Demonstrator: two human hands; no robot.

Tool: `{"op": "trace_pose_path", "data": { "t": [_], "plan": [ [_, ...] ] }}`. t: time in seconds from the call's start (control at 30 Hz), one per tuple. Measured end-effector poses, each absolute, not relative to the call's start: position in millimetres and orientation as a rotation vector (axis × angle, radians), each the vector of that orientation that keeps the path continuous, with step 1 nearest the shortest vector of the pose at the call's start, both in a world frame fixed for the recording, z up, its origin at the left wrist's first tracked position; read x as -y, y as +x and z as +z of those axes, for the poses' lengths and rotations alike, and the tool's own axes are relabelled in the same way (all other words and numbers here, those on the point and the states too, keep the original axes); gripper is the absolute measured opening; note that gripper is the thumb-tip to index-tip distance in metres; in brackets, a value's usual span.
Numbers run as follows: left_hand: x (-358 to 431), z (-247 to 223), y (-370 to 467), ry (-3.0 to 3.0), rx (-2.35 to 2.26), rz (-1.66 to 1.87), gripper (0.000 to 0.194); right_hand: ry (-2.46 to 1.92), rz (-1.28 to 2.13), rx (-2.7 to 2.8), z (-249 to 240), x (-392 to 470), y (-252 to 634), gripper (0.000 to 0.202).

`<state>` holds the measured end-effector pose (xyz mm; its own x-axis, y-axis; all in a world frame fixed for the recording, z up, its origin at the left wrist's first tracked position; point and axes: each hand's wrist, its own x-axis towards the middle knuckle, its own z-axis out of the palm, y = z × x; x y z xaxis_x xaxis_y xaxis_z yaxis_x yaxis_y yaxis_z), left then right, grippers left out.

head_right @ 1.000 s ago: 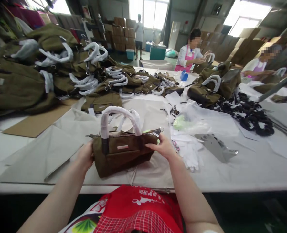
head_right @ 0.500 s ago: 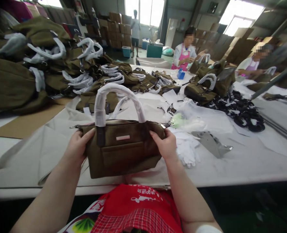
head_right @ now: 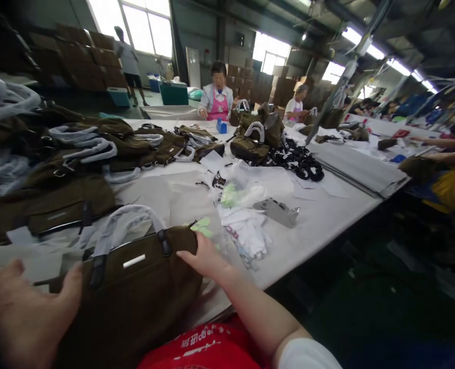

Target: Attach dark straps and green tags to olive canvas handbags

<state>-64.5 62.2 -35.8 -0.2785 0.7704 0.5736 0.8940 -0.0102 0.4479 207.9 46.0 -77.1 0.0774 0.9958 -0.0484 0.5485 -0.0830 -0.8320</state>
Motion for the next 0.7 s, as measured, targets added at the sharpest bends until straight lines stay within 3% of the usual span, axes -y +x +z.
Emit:
{"op": "trace_pose_path", "data": {
  "t": [0.13, 0.33, 0.47, 0.7],
  "plan": [
    [-46.3, -51.4, -6.5, -2.317, 1.631, -0.934, 0.055, -1.686, 0.876, 1.643, -73.3, -55.0, 217.4, 0.061],
    [-32.8, -137.1, 9.8, -2.468, 1.288, -0.742, 0.060, -1.537, 1.042, 2.031, -45.3, -101.1, 274.1, 0.037],
    [-33.1, -146.7, 4.4, -2.448, 1.318, -0.755, 0.056, -1.885, 0.829, 1.927, -41.2, -181.4, 308.3, 0.021],
    [-52.5, -151.8, 1.4, -2.406, 1.217, -0.806, 0.050, -2.434, 0.440, 1.672, -84.0, -322.6, 332.3, 0.032]
  ]
}}
